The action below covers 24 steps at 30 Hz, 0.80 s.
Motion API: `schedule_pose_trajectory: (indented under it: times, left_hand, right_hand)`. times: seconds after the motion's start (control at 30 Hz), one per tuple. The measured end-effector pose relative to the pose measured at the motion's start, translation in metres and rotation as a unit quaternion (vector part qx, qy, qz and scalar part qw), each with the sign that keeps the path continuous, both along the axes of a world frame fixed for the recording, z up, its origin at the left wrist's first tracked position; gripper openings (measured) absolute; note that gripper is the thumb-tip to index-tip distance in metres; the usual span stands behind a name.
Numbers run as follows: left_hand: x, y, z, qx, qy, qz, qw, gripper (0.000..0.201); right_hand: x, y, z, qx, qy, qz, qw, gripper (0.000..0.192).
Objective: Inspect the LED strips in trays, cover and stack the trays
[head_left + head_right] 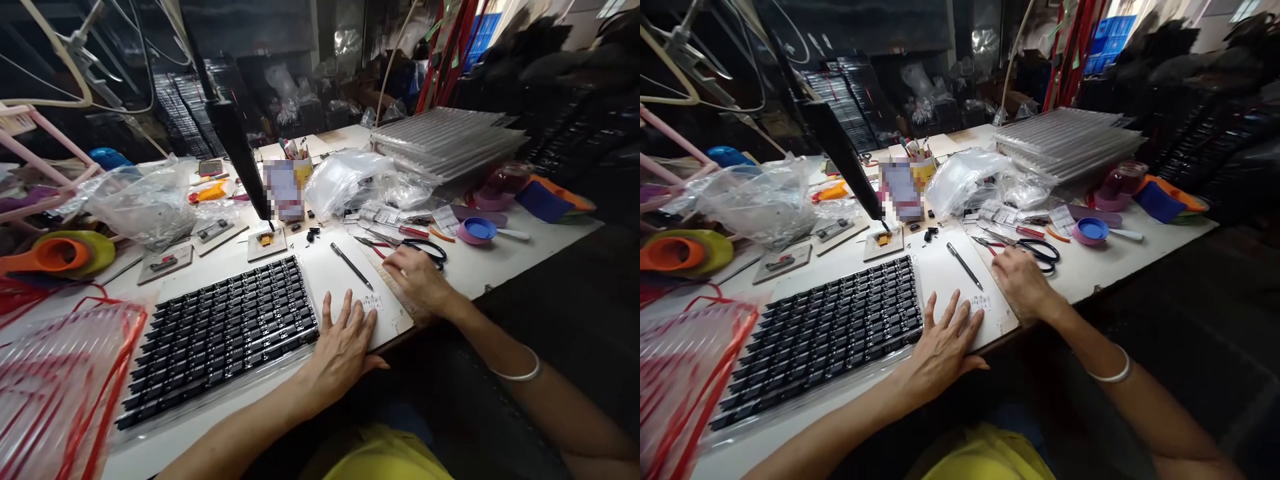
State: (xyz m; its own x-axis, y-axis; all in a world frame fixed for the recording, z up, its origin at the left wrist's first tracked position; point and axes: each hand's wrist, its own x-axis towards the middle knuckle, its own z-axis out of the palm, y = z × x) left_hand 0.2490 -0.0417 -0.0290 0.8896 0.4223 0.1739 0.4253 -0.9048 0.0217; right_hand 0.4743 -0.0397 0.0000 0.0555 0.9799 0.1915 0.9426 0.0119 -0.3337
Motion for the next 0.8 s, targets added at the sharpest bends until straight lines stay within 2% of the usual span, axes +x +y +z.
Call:
schedule_pose_trajectory:
  times: [0.1,0.23,0.33,0.4,0.5,0.57,0.67,0.7,0.8]
  left_hand:
    - [0.000,-0.002,0.005,-0.005,0.002,0.000,1.000,0.073]
    - [-0.018,-0.010,0.023,0.002,-0.018,0.024,1.000,0.068]
    - [-0.055,-0.015,0.032,0.026,-0.054,0.090,0.994,0.056]
    - [-0.089,-0.016,0.031,0.044,-0.075,0.155,0.984,0.049]
    - [-0.139,-0.019,0.023,0.058,-0.112,0.239,0.963,0.042]
    - [-0.161,-0.021,0.019,0.052,-0.147,0.270,0.950,0.040]
    - [-0.166,-0.024,0.019,0.030,-0.207,0.258,0.943,0.037]
    - [-0.161,-0.024,0.020,0.023,-0.220,0.241,0.945,0.036]
    - [-0.135,-0.022,0.022,0.018,-0.217,0.170,0.961,0.034]
  right_hand:
    - [-0.025,-0.009,-0.005,-0.044,0.029,0.083,0.995,0.010]
    - [-0.030,-0.013,-0.017,-0.057,0.044,0.087,0.994,0.007]
    - [-0.027,-0.015,-0.021,-0.057,0.063,0.091,0.992,0.010]
    - [-0.026,-0.016,-0.022,-0.058,0.100,0.076,0.990,0.010]
    - [-0.028,-0.015,-0.023,-0.057,0.211,0.033,0.975,0.014]
    - [-0.032,-0.013,-0.024,-0.053,0.297,0.019,0.953,0.021]
    - [-0.041,-0.005,-0.024,-0.050,0.381,0.044,0.922,0.025]
    - [-0.044,-0.002,-0.023,-0.050,0.375,0.057,0.924,0.023]
    - [-0.053,0.006,-0.021,-0.054,0.281,0.080,0.955,0.012]
